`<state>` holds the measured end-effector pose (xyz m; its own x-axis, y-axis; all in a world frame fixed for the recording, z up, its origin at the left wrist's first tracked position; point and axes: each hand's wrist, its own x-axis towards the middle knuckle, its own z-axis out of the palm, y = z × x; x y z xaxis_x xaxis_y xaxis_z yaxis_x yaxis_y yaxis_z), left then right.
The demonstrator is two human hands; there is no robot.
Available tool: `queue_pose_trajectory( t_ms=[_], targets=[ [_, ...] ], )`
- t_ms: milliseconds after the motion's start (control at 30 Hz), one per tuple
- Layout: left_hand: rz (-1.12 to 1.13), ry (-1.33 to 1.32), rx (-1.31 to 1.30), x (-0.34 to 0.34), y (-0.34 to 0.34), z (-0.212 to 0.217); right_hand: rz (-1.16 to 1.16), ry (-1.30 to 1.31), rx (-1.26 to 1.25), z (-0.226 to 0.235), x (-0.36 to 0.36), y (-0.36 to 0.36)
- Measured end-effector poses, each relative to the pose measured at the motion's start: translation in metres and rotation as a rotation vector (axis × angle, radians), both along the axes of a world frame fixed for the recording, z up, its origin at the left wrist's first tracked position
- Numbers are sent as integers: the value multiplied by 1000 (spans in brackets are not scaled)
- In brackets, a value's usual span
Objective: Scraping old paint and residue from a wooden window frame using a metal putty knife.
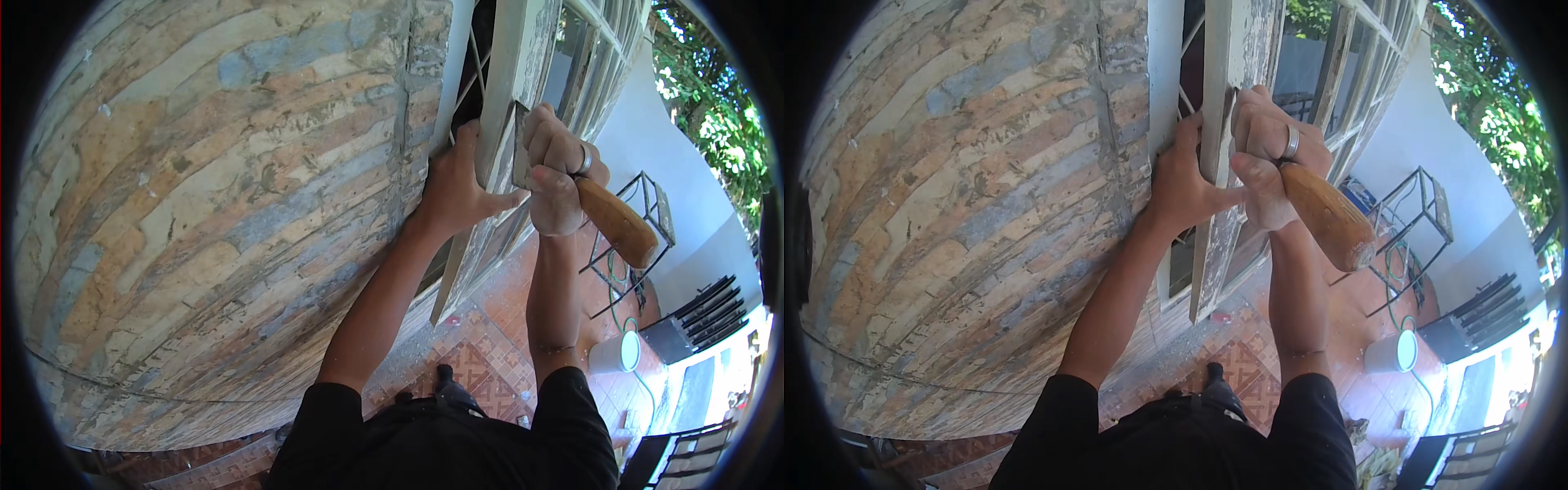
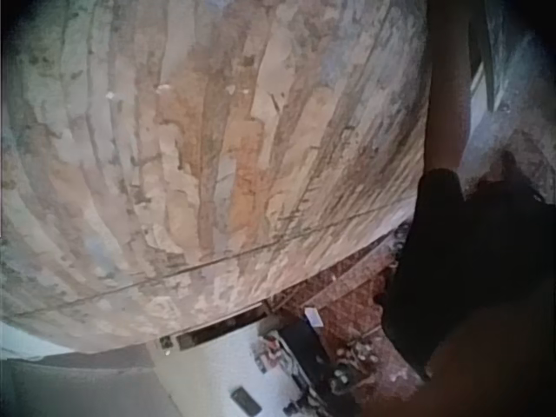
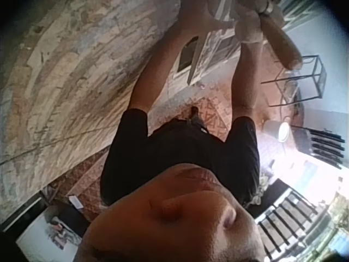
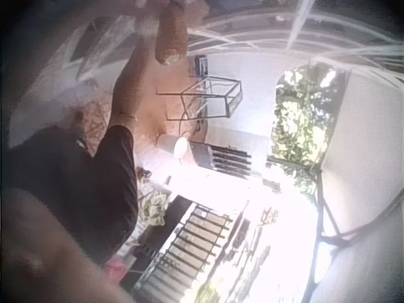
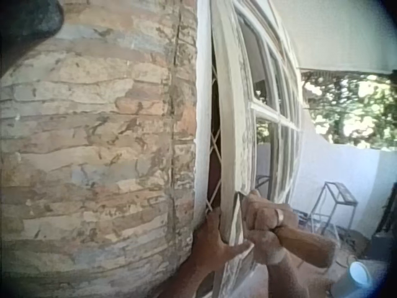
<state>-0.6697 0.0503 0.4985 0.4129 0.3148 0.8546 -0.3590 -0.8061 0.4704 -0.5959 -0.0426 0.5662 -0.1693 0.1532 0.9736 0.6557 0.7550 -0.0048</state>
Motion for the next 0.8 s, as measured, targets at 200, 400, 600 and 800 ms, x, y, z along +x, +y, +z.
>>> queue_pose_trajectory(
  t_ms=[200, 400, 600, 800],
  targets=[
    [-20, -17, -3, 3, 5, -4, -90, -96, 81, 1, -15, 2],
    [-26, -39, 1, 2, 6, -3, -154, 35, 74, -9, 4, -9],
    [-64, 9, -61, 0, 7, -7, -142, -204, 92, -5, -8, 2],
    [-5, -41, 5, -1, 5, -2, -114, -213, 66, -7, -2, -3]
  ],
)
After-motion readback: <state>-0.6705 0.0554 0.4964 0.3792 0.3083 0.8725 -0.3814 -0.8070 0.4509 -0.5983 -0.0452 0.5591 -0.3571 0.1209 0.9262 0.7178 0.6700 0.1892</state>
